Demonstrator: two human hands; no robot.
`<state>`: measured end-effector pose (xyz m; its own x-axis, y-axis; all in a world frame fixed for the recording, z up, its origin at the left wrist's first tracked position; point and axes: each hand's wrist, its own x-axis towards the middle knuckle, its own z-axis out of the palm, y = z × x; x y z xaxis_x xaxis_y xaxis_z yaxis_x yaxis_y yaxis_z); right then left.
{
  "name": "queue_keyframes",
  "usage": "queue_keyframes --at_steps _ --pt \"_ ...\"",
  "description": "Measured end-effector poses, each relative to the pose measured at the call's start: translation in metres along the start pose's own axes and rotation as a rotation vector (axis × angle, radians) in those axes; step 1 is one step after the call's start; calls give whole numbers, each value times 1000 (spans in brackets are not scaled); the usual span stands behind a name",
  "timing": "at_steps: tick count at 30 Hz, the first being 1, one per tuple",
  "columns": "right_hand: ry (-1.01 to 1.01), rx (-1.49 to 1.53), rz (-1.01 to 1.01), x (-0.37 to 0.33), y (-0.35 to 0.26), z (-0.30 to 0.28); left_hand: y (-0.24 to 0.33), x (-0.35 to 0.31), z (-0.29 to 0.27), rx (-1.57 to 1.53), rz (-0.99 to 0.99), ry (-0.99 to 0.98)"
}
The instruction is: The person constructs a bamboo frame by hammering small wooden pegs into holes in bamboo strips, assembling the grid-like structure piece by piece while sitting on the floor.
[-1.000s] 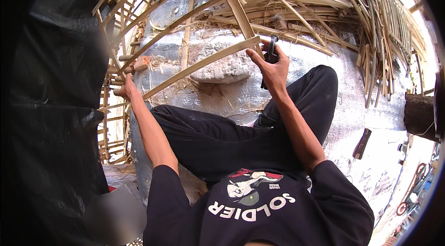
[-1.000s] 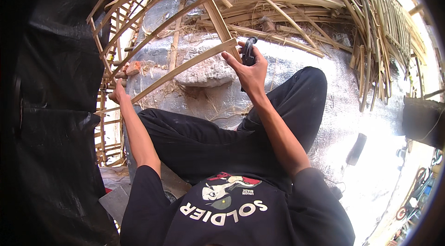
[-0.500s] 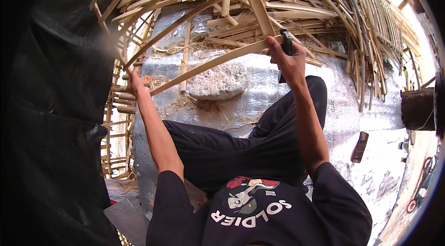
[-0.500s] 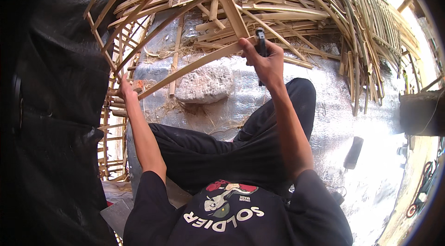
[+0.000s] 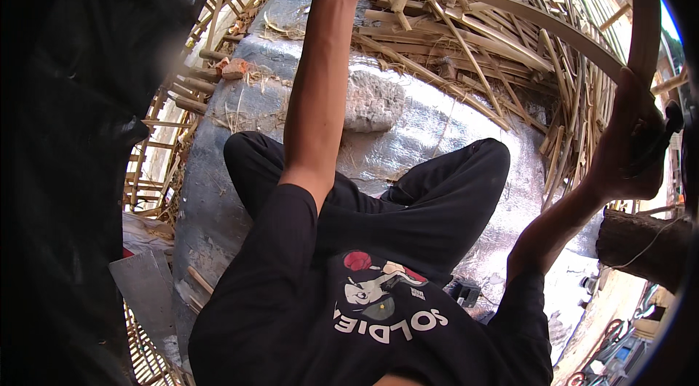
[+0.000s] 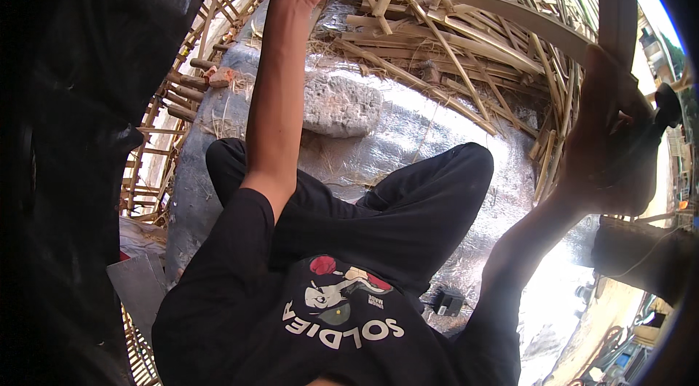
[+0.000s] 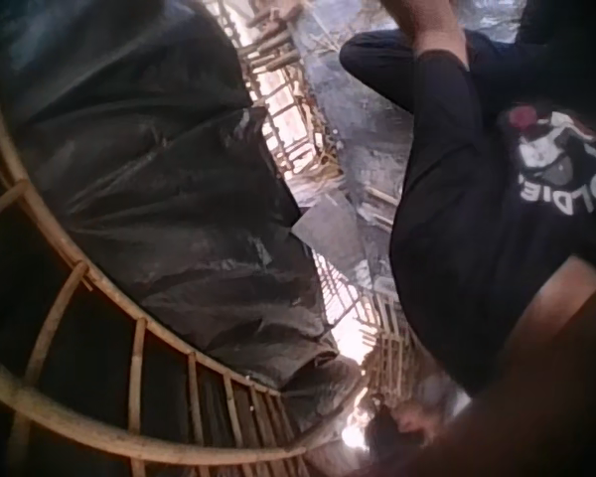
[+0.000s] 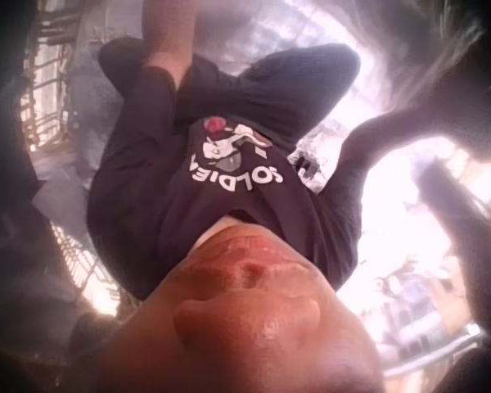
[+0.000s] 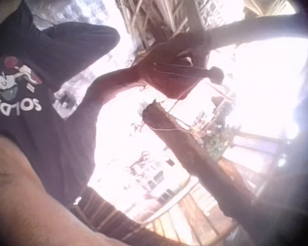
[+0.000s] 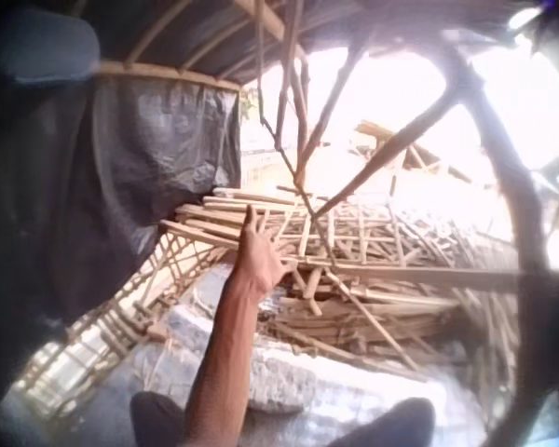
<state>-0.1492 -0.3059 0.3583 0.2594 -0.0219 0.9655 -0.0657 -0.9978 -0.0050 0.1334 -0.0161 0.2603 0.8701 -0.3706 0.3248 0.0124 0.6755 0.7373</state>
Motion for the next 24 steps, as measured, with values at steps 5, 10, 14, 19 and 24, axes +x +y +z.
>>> queue_keyframes --at_steps 5,10,14,19,24 --pt "-160 620 -326 -99 -66 40 -17 -186 67 -47 105 461" --pt "-776 626 -339 -256 -107 117 -57 -286 -55 149 -66 1144" --pt "-976 623 -263 -303 -115 131 -91 -329 -98 387 -347 1111" --pt "-1051 685 -145 -299 -110 134 -98 -295 -94 545 -429 930" --pt "-1116 699 14 -301 -109 136 -119 -256 -127 1341 -180 703"
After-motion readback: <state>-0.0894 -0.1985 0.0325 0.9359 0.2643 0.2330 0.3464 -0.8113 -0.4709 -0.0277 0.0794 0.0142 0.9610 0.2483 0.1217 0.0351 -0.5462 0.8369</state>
